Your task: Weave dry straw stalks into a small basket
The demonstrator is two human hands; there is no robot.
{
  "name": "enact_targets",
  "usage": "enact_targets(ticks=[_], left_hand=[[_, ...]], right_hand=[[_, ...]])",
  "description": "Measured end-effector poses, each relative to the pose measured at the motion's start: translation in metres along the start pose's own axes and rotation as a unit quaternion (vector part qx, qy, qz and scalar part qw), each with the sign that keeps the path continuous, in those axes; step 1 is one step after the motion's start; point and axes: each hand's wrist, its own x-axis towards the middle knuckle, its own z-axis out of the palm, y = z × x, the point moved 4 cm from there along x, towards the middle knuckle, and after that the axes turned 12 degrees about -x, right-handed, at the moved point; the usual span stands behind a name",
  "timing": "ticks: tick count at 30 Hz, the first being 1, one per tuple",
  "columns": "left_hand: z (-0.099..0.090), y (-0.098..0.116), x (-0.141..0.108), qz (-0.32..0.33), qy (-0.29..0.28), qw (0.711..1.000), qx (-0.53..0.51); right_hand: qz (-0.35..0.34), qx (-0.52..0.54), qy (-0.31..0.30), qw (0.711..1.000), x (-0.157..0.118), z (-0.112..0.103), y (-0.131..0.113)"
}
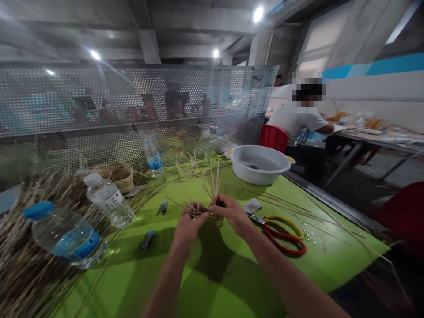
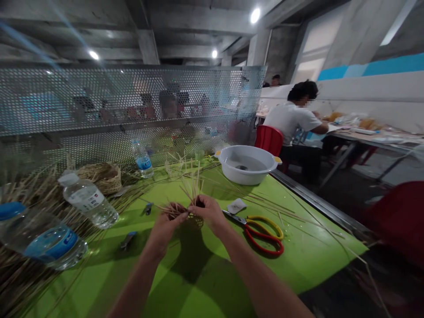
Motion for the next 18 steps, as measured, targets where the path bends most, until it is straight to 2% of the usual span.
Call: enact_targets(ticks=[2,9,13,18], left_hand=[[-0.002,0.000,0.002,0.010,-0.002,1.000,-0.003],[-0.008,0.006,0.002,0.014,0.061,0.997,-0.054],[-0.004,0.008,-0.003,-0.010,0.058,0.996,-0.074],[0.000,0.009,-0.007,-0.037,0.023,0.996,-0.078]], right_hand=[[0.000,-0.002,-0.005,1.000,-0.001,0.000,0.000],[0.008,0.046,-0.046,0.998,-0.002,-0.001,-0.008],[0.009,0.040,-0.033,0.999,-0.002,-0.002,-0.009],[0.014,0.039,-0.019,0.999,-0.001,-0.001,-0.004]])
